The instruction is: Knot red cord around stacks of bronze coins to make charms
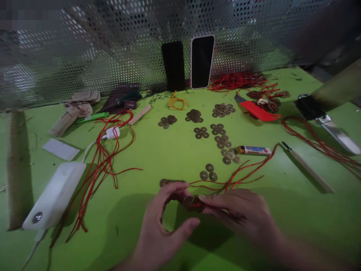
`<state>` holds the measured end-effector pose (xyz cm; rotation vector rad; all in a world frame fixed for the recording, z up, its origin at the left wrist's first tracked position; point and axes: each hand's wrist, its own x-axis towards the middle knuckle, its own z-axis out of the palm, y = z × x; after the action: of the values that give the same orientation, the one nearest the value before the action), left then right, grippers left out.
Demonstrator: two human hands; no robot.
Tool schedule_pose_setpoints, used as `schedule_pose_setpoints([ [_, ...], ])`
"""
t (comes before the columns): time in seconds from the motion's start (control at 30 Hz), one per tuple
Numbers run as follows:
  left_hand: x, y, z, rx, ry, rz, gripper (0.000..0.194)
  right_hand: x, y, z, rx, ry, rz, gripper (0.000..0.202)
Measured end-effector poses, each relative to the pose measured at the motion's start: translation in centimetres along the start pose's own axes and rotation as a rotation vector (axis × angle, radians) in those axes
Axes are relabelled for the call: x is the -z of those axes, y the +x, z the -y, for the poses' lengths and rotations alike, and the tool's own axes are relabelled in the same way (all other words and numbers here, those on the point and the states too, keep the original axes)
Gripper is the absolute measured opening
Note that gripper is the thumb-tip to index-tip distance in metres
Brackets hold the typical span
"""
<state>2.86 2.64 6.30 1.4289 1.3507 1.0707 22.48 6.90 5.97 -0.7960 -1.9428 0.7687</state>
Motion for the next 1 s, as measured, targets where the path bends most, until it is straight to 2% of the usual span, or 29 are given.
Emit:
schedule_pose_setpoints([
  [0.03,0.0,0.1,0.0,0.071,-0.036,0.035,0.042,-0.1,0.0,0.0,0.011,0.003,0.002,0.017],
  [0.1,0.0,0.3,-0.1,0.171,-0.091,0.094,0.025,-0.3,0.0,0.0,0.034,-0.005,0.007,0.018],
  [0.2,-0.2,0.7,-0.2,0.237,-0.111,0.105,0.003,-0.6,-0.2,-0.1,0.050,-0.050,0.013,0.017],
  [0.37,0.5,1.3,-0.3,0.253,-0.085,0.043,0.002,0.1,-0.3,-0.5,0.041,-0.183,0.110,0.018],
  [0.43,1.3,1.6,-0.3,0.277,-0.071,-0.042,0.002,1.2,-0.5,-1.0,0.042,-0.237,0.116,0.015],
  [0.53,3.3,2.2,0.0,0.283,-0.057,-0.255,0.009,3.9,-1.7,-2.5,0.006,-0.340,0.105,0.020],
  [0.6,4.8,2.5,0.5,0.243,-0.052,-0.409,0.014,6.3,-3.2,-4.0,-0.041,-0.441,0.114,0.023],
  [0.73,7.7,2.6,1.7,0.265,-0.083,-0.608,0.016,10.7,-6.6,-7.2,-0.146,-0.655,0.156,0.026],
  [0.87,9.4,1.3,2.7,0.352,-0.067,-0.609,0.019,13.4,-8.5,-8.8,-0.131,-0.730,0.195,0.027],
  [1.0,10.3,-0.6,3.5,0.478,0.075,-0.569,0.021,14.2,-8.9,-8.9,-0.115,-0.734,0.235,0.027],
])
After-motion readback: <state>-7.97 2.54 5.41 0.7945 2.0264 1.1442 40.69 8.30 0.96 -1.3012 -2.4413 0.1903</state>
